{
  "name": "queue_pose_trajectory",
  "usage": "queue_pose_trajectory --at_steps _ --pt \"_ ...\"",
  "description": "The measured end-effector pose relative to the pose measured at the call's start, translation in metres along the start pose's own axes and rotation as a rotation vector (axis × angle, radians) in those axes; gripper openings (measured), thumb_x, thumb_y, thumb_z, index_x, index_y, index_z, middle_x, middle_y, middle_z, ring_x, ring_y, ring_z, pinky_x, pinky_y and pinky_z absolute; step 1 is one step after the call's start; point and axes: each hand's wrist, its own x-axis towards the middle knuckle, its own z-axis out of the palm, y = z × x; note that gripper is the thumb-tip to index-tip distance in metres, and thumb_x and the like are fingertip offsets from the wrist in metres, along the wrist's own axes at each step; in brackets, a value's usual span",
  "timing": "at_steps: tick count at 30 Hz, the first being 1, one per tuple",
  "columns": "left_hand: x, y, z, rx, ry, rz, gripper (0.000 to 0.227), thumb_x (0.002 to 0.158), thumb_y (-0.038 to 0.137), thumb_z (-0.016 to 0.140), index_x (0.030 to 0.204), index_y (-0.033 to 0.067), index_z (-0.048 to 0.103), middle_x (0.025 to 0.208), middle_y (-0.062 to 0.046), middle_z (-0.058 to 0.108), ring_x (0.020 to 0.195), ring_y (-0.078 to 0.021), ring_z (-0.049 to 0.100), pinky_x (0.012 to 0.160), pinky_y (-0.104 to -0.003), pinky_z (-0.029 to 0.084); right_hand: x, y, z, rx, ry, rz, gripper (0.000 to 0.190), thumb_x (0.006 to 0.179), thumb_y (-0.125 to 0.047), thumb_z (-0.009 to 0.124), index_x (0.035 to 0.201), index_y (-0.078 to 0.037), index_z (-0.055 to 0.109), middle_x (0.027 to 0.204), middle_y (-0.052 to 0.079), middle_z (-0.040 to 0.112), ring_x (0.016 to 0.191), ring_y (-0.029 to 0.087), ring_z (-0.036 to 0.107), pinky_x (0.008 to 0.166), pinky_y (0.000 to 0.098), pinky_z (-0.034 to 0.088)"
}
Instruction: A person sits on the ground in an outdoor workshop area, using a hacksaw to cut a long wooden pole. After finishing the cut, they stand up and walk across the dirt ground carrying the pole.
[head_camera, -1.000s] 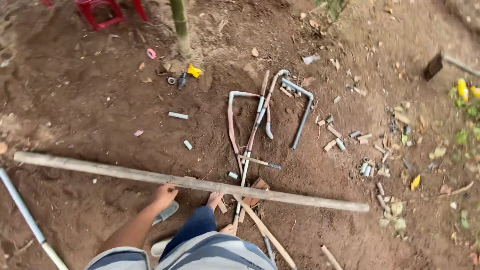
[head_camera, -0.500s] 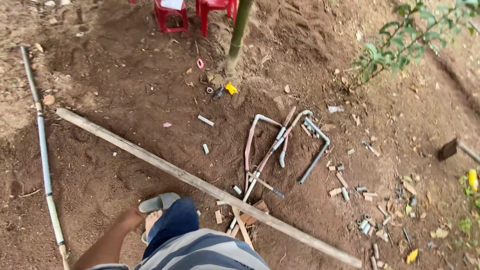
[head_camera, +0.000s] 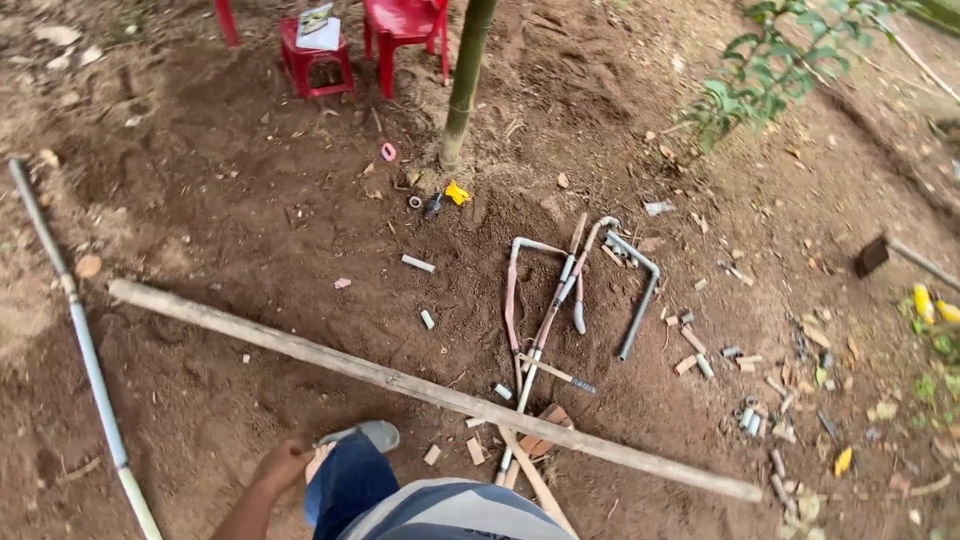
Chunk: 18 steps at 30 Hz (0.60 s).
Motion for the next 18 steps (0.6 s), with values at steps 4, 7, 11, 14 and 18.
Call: queue_pose_trajectory --at_steps 4,7,11,14,18 --pt "0.041 -0.077 -0.031 -0.19 -0.075 -0.009 0.041 0.093 0.044 0.069 0.103 0.005 0.078 0.079 -0.009 0.079 0.071 -0.0219 0.075 0.075 -0.035 0.059 -0.031 -0.092 0.042 0.054 -0.07 0.128 0.061 0.093 -0.066 0.061 0.142 -0.03 0.066 0.121 0.006 0.085 0.114 0.03 0.078 0.099 0.0417 0.061" --pt "0.066 -0.137 -0.077 -0.136 -0.1 0.031 0.051 0.088 0.049 0.062 0.081 -0.0001 0.077 0.072 -0.013 0.074 0.072 -0.0272 0.072 0.074 -0.04 0.057 -0.084 -0.14 0.092 0.097 -0.148 0.244 0.061 0.095 -0.067 0.059 0.143 -0.031 0.065 0.122 0.006 0.085 0.116 0.03 0.079 0.101 0.0418 0.061" --pt "0.104 -0.142 -0.154 0.123 -0.067 -0.056 0.073 0.089 0.068 0.05 0.108 0.0002 0.071 0.098 -0.013 0.076 0.094 -0.0298 0.073 0.089 -0.045 0.055 -0.15 -0.244 0.092 0.196 -0.296 0.368 0.069 0.098 -0.072 0.054 0.153 -0.03 0.059 0.14 0.0 0.079 0.124 0.02 0.078 0.106 0.0361 0.063" --pt "0.115 -0.157 -0.197 0.305 -0.018 -0.151 0.094 0.089 0.082 0.041 0.129 0.0005 0.066 0.117 -0.014 0.077 0.111 -0.0317 0.074 0.101 -0.049 0.054 -0.169 -0.256 0.153 0.332 -0.279 0.384 0.062 0.097 -0.06 0.062 0.149 -0.027 0.064 0.131 0.003 0.08 0.119 0.023 0.076 0.101 0.0365 0.059" --pt "0.108 -0.151 -0.229 0.482 0.01 -0.258 0.117 0.089 0.096 0.032 0.149 0.0009 0.062 0.137 -0.014 0.078 0.128 -0.0336 0.075 0.112 -0.053 0.052 -0.211 -0.257 0.193 0.336 -0.357 0.395 0.066 0.098 -0.062 0.063 0.155 -0.03 0.059 0.144 0.006 0.073 0.118 0.022 0.078 0.102 0.0383 0.063"
